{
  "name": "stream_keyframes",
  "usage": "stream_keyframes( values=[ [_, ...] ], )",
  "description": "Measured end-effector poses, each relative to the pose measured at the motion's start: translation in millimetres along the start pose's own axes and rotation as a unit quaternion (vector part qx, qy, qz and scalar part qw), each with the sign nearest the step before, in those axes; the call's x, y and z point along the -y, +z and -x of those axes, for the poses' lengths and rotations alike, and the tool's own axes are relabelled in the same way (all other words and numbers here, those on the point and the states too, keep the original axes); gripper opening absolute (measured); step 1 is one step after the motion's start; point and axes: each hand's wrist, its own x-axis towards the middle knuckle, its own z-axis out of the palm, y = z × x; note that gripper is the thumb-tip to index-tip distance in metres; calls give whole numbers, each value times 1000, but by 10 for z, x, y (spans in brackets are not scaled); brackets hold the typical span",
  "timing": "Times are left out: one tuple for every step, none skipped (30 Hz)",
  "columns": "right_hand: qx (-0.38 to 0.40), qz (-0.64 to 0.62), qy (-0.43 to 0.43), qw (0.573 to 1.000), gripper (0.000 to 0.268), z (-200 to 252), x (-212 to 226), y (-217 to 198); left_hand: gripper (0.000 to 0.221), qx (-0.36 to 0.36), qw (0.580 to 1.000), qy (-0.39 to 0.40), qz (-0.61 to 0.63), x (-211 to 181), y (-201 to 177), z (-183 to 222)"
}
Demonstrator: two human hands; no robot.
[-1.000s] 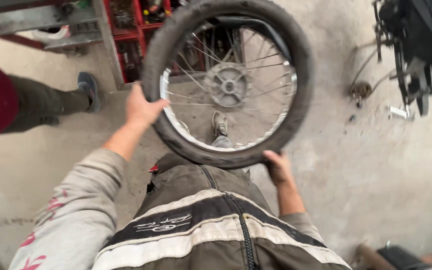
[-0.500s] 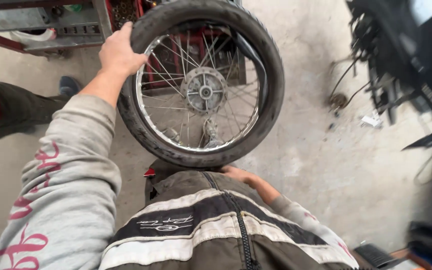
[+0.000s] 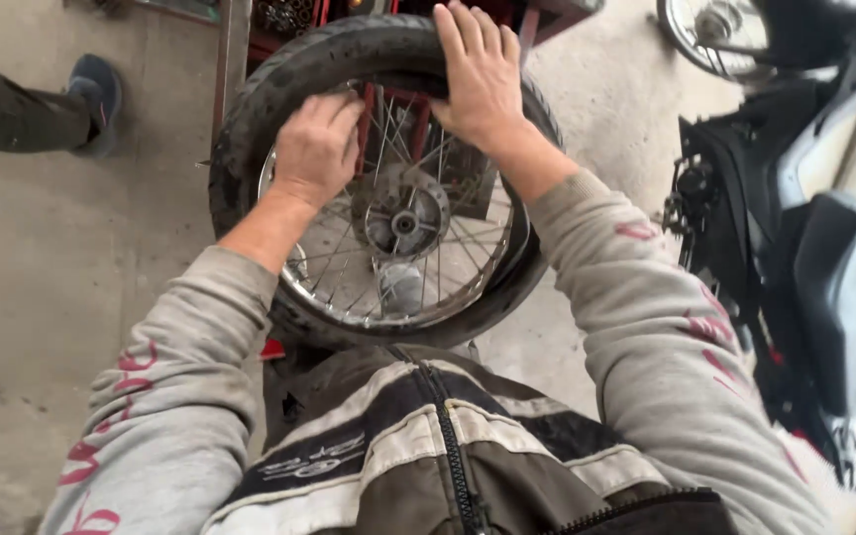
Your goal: Installing an inner tube into a tire and seating the tire onto the wheel rim.
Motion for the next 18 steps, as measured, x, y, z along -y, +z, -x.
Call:
stream_keyframes(
  values=[
    [65, -8, 14, 998, 107, -99, -51, 91, 37, 4, 1000, -15, 7, -5, 34, -28],
    [129, -14, 27, 991, 105, -198, -93, 181, 37, 9, 999, -31, 14, -8, 65, -52],
    [137, -14, 21, 990, 105, -183, -187, 264, 37, 7, 999, -39, 18, -71, 140, -49],
    [146, -54, 12, 988, 101, -172, -274, 345, 40, -3, 999, -37, 4, -130, 207, -47],
    [146, -97, -2, 984, 97, -272, -345, 445, 42, -17, 999, -34, -20, -118, 222, -94],
    [147, -99, -13, 984, 97, -310, -371, 441, 42, -23, 999, -42, -25, -114, 223, -151],
    [165, -116, -15, 979, 95, -328, -388, 439, 46, -39, 998, -28, -45, -114, 232, -186],
    [184, -132, -17, 974, 92, -339, -404, 442, 49, -54, 996, -14, -66, -114, 245, -215],
    [194, -136, -20, 971, 92, -319, -407, 454, 49, -49, 997, -24, -63, -168, 287, -180],
    [170, -134, -40, 975, 93, -298, -416, 460, 47, -48, 993, -102, 35, -229, 330, -151],
    [139, -127, -58, 980, 93, -328, -473, 443, 44, -52, 975, -171, 134, -260, 385, -203],
    [143, -125, -59, 980, 93, -296, -494, 408, 44, -52, 974, -174, 136, -259, 556, -211],
    [157, -151, -55, 975, 93, -337, -498, 378, 38, -90, 899, -301, 306, -203, 684, -254],
    [171, -176, -51, 968, 93, -380, -497, 342, 32, -123, 776, -411, 462, -145, 803, -299],
    [169, -174, -54, 969, 93, -421, -537, 291, 32, -126, 777, -409, 461, -152, 860, -322],
    [198, -212, -42, 956, 95, -463, -576, 251, 29, -164, 680, -463, 544, -150, 925, -343],
    [229, -249, -28, 941, 98, -485, -625, 212, 26, -198, 568, -509, 616, -165, 1011, -357],
    [230, -247, -29, 941, 98, -532, -750, 293, 26, -199, 566, -508, 618, -176, 1068, -465]
  ],
)
